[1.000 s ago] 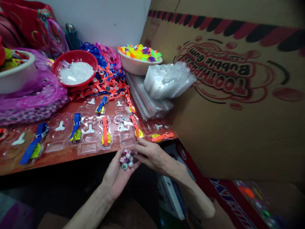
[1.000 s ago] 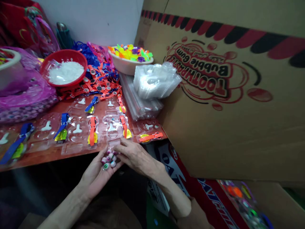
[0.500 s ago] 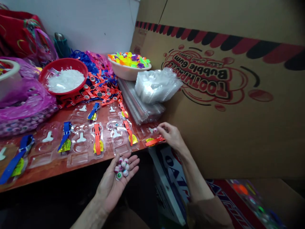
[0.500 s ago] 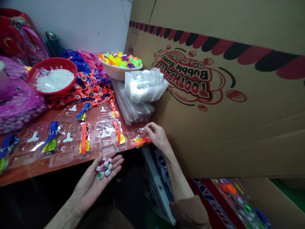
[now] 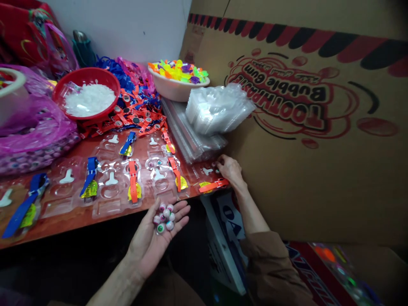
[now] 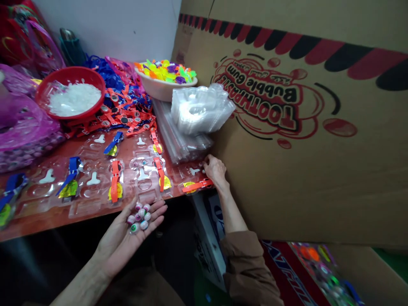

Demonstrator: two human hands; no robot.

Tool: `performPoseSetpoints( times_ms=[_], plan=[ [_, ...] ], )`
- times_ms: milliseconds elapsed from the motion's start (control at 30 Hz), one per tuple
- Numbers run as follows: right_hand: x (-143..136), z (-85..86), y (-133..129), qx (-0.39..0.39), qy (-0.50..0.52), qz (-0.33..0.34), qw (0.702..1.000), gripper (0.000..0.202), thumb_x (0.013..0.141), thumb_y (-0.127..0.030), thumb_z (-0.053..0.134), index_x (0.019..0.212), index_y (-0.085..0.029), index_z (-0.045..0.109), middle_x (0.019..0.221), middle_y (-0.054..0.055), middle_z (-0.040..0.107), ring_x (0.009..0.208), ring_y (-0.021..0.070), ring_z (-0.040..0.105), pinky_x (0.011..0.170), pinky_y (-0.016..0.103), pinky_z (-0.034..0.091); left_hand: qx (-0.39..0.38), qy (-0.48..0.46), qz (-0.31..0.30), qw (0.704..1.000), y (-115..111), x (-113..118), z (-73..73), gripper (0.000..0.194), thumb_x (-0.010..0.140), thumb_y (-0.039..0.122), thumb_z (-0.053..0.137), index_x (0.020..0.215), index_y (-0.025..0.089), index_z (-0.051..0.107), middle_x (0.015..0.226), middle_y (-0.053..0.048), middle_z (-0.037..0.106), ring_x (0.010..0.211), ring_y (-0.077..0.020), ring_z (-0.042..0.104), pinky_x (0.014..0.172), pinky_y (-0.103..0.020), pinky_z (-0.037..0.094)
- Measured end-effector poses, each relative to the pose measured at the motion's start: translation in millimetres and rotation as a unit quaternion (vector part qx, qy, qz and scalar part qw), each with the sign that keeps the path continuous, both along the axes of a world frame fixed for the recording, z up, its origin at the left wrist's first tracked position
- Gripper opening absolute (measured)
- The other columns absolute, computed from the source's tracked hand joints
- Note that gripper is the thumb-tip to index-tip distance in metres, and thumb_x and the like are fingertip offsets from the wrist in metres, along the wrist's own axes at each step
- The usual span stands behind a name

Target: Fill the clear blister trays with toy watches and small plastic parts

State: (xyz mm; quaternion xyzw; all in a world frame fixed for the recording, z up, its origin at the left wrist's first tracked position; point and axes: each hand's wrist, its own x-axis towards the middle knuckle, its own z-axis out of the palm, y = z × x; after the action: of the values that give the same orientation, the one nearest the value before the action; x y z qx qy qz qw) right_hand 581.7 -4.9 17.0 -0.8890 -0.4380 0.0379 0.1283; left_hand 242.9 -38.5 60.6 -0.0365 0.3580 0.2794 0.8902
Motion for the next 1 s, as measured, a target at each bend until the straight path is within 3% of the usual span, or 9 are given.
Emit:
performPoseSetpoints(
  times_ms=[133, 233, 300, 400, 467, 533, 767, 900, 1000],
  plan=[
    [-10.2, 8.1, -5.1, 0.000, -0.025, 0.007, 1.000, 0.018, 0.089, -0.026, 0.059, 0.100, -0.017, 0.071, 0.091, 0.013, 0.074, 0.085, 0.0270, 0.067, 0.072, 0.033, 0.045, 0.011, -0.028, 0.008, 1.000, 5.6, -5.8, 3.0, 0.042, 0.105, 0.034, 0.044, 0.125, 0.000, 0.060, 0.115, -0.026, 0.072, 0.105, -0.0329, 0.073, 0.091, -0.043, 0.060],
    [-40.2, 30.9, -16.9, 0.099, 0.051, 0.104, 0.988, 0.012, 0.089, -0.027, 0.061, 0.090, -0.018, 0.070, 0.078, 0.006, 0.071, 0.071, 0.0208, 0.063, 0.067, 0.030, 0.046, 0.024, -0.038, 0.021, 0.999, 9.1, -11.1, 4.1, 0.043, 0.105, 0.036, 0.044, 0.123, 0.002, 0.061, 0.113, -0.023, 0.073, 0.104, -0.0310, 0.073, 0.092, -0.043, 0.059],
    [-74.4, 50.5, -29.4, 0.168, 0.130, 0.229, 0.950, 0.012, 0.090, -0.030, 0.065, 0.090, -0.019, 0.069, 0.081, 0.004, 0.070, 0.071, 0.0180, 0.062, 0.068, 0.029, 0.048, 0.021, -0.040, 0.035, 0.998, 10.0, -13.8, 4.9, 0.042, 0.105, 0.036, 0.042, 0.120, 0.002, 0.063, 0.113, -0.022, 0.072, 0.105, -0.0310, 0.072, 0.093, -0.044, 0.058],
    [-133.9, 70.4, -48.7, 0.174, 0.203, 0.423, 0.866, 0.009, 0.095, -0.027, 0.064, 0.097, -0.021, 0.070, 0.088, 0.003, 0.068, 0.080, 0.0162, 0.064, 0.076, 0.029, 0.052, 0.011, -0.059, 0.053, 0.997, 9.4, -16.4, 5.8, 0.044, 0.107, 0.035, 0.038, 0.112, 0.001, 0.065, 0.107, -0.021, 0.073, 0.101, -0.0290, 0.073, 0.089, -0.042, 0.058],
    [-167.1, 71.8, -57.4, 0.147, 0.239, 0.512, 0.812, 0.014, 0.098, -0.024, 0.060, 0.109, -0.023, 0.069, 0.101, 0.004, 0.069, 0.091, 0.0161, 0.066, 0.083, 0.030, 0.055, 0.010, -0.080, 0.065, 0.995, 8.5, -18.3, 5.3, 0.041, 0.107, 0.032, 0.038, 0.105, 0.003, 0.067, 0.093, -0.015, 0.074, 0.083, -0.0213, 0.073, 0.078, -0.034, 0.059],
    [-189.4, 66.1, -61.4, 0.114, 0.222, 0.567, 0.785, 0.021, 0.101, -0.023, 0.056, 0.118, -0.024, 0.067, 0.110, 0.006, 0.066, 0.098, 0.0166, 0.065, 0.084, 0.031, 0.057, 0.003, -0.096, 0.076, 0.992, 7.9, -21.5, 4.5, 0.038, 0.107, 0.028, 0.038, 0.096, 0.006, 0.068, 0.080, -0.008, 0.071, 0.065, -0.0140, 0.068, 0.065, -0.026, 0.055],
    [-215.7, 59.2, -55.4, 0.109, 0.109, 0.623, 0.767, 0.020, 0.104, -0.022, 0.050, 0.116, -0.019, 0.065, 0.101, 0.008, 0.066, 0.088, 0.0168, 0.063, 0.072, 0.030, 0.056, -0.032, -0.095, 0.095, 0.990, 9.8, -38.2, 5.3, 0.042, 0.107, 0.026, 0.039, 0.082, 0.008, 0.067, 0.069, -0.006, 0.069, 0.058, -0.0126, 0.066, 0.063, -0.025, 0.056],
    [-226.1, 63.2, -47.2, 0.160, 0.135, 0.647, 0.733, 0.017, 0.103, -0.016, 0.049, 0.108, -0.017, 0.065, 0.095, 0.007, 0.069, 0.087, 0.0167, 0.067, 0.078, 0.031, 0.059, -0.020, -0.097, 0.109, 0.989, 11.7, -42.8, 3.2, 0.035, 0.105, 0.024, 0.043, 0.091, 0.007, 0.070, 0.073, -0.007, 0.072, 0.064, -0.0139, 0.069, 0.077, -0.029, 0.060],
    [-232.6, 59.4, -40.9, 0.140, 0.138, 0.656, 0.729, 0.017, 0.102, -0.013, 0.049, 0.111, -0.018, 0.063, 0.100, 0.007, 0.070, 0.091, 0.0173, 0.067, 0.083, 0.033, 0.059, -0.011, -0.079, 0.130, 0.988, 15.3, -45.5, 1.7, 0.032, 0.105, 0.024, 0.044, 0.099, 0.006, 0.069, 0.076, -0.008, 0.073, 0.065, -0.0143, 0.070, 0.073, -0.028, 0.060]
  ],
)
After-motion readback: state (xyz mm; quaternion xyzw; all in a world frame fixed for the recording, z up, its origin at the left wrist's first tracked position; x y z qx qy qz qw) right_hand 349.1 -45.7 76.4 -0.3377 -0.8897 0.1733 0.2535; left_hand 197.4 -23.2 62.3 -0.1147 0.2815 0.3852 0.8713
